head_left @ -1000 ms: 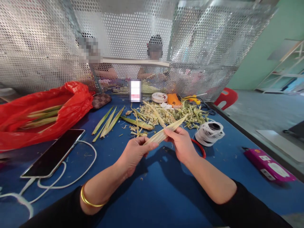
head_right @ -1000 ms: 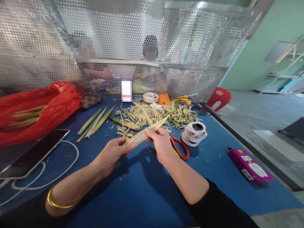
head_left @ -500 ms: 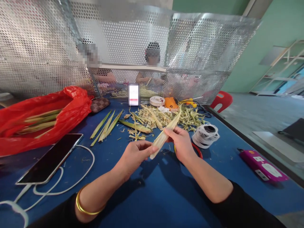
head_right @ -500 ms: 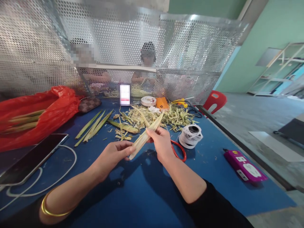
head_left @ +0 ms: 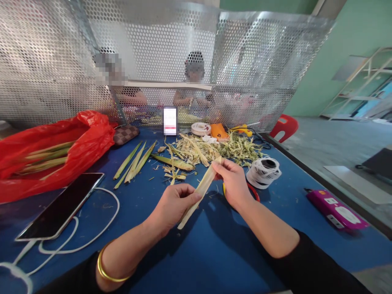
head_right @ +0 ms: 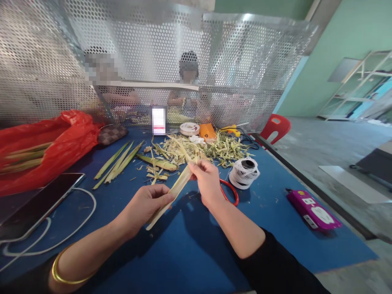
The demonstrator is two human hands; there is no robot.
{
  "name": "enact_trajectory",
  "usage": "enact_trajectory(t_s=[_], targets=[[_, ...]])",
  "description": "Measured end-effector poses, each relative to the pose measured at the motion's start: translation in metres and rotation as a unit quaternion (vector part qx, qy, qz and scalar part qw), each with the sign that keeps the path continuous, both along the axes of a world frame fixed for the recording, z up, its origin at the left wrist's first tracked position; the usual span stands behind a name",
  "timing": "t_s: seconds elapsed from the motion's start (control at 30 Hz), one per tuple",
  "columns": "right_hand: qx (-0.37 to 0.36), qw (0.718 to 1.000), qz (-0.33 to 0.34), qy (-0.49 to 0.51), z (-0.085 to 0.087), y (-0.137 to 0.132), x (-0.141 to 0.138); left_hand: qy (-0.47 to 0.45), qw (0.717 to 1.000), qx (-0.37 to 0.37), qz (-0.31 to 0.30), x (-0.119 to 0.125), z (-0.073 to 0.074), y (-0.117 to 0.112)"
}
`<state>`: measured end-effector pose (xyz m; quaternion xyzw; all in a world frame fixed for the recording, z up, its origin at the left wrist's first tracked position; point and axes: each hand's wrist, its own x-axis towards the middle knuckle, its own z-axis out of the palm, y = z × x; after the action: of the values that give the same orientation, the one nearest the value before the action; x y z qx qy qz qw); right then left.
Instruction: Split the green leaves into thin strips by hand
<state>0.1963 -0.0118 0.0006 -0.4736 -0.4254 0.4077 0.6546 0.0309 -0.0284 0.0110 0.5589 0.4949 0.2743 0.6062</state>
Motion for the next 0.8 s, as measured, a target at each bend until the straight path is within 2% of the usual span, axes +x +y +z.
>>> enact_trajectory(t_s=[0.13, 0.27, 0.43, 0.57, 0.7, 0.8], targets=[[0.011, 0.999, -0.025, -0.022, -0.002, 0.004, 0.004, -0.015, 1.0, 0.012, -0.005, -0.001, 0.0, 0.0], [0.014, 0.995, -0.033, -0.093, 0.002, 0.005, 0.006, -0.024, 1.0, 0.019, 0.004, -0.002, 0.002, 0.0], [0.008, 0.989, -0.098, -0.115, 0.009, 0.01, 0.019, -0.029, 0.999, -0.018, 0.039, -0.003, 0.003, 0.001], [0.028, 0.981, -0.15, -0.12, 0.007, 0.017, 0.033, -0.048, 0.994, -0.045, 0.083, -0.002, 0.001, 0.001], [0.03, 0.961, -0.209, -0.178, 0.0, 0.025, 0.05, -0.072, 0.99, -0.049, 0.115, -0.001, 0.0, 0.0], [0.005, 0.92, -0.225, -0.321, 0.0, 0.025, 0.056, -0.082, 0.989, -0.029, 0.123, -0.001, 0.0, 0.0]])
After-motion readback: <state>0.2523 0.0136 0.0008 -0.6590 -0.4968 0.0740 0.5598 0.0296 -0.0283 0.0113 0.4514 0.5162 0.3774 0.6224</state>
